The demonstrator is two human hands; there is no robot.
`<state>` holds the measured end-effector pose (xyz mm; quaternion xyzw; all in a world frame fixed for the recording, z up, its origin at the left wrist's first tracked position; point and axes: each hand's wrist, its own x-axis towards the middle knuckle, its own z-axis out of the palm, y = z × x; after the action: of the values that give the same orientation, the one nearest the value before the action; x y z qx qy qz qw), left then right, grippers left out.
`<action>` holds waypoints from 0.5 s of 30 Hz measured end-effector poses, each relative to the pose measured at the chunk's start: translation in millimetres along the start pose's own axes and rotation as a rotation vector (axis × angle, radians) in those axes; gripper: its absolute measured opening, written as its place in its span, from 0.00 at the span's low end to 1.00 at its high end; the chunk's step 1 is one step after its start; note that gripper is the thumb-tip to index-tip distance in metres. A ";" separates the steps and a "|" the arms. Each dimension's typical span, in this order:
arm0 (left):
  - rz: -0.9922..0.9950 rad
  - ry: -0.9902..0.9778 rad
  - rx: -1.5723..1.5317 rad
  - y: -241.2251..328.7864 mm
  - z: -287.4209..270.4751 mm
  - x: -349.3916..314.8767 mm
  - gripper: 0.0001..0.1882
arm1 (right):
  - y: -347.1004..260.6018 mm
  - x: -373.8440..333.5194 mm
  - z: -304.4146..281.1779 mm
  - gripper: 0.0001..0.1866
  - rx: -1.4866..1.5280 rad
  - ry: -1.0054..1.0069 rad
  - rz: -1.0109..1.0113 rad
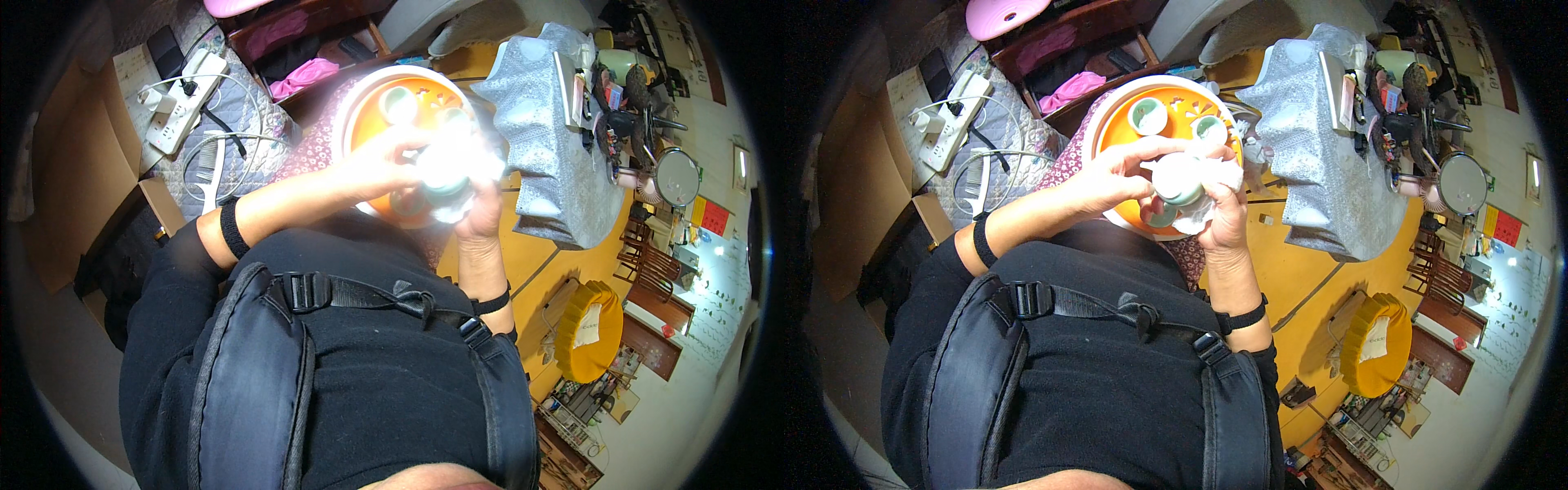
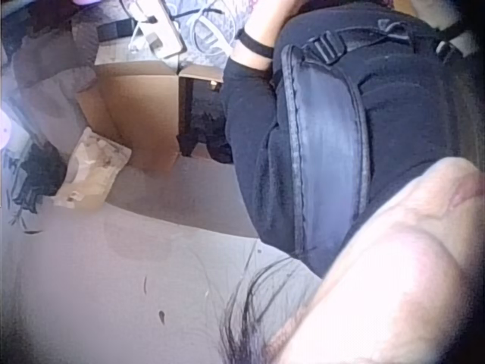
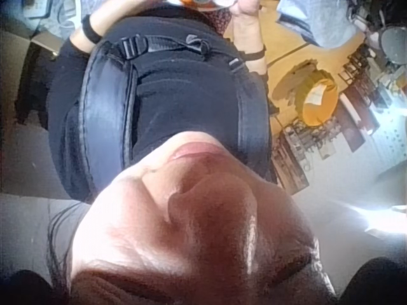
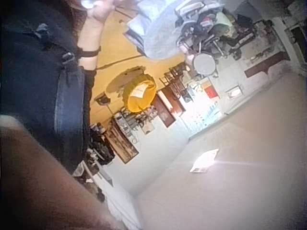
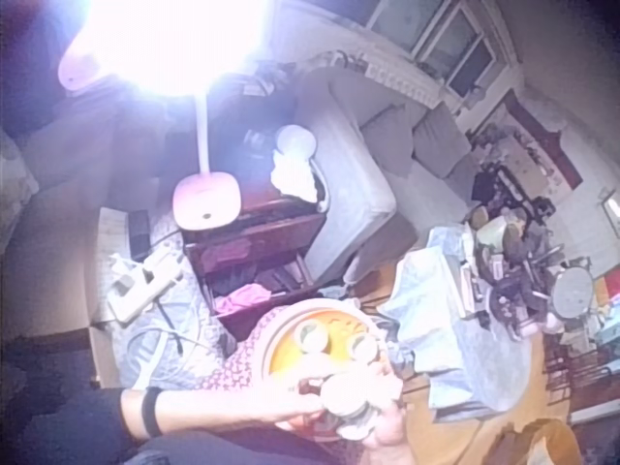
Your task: The person wipes several small cups and a teapot on a yellow tray with a white cloth, then wipes a white lid. The person then wipes a clear plastic container and places it on the floor.
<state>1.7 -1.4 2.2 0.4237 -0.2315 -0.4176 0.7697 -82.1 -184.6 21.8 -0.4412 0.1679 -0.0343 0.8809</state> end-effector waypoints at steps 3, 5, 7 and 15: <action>0.219 0.118 0.380 3.6 -1.4 -2.0 0.32 | -5.6 0.9 -0.4 0.27 0.014 -0.006 -0.018; 0.450 0.223 0.576 6.8 0.4 -2.7 0.25 | -9.2 1.4 0.6 0.26 0.013 -0.016 -0.035; 0.595 0.184 0.683 11.7 -0.2 -6.3 0.22 | -10.2 1.2 3.1 0.26 -0.004 -0.004 -0.045; 0.760 0.191 0.892 14.2 7.5 -7.7 0.17 | -6.9 -5.0 13.4 0.25 0.046 0.025 -0.025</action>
<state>-1.4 5.8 18.2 0.6293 -0.4497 0.0651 0.6305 -81.9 -177.5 36.1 -0.4222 0.1725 -0.0545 0.8883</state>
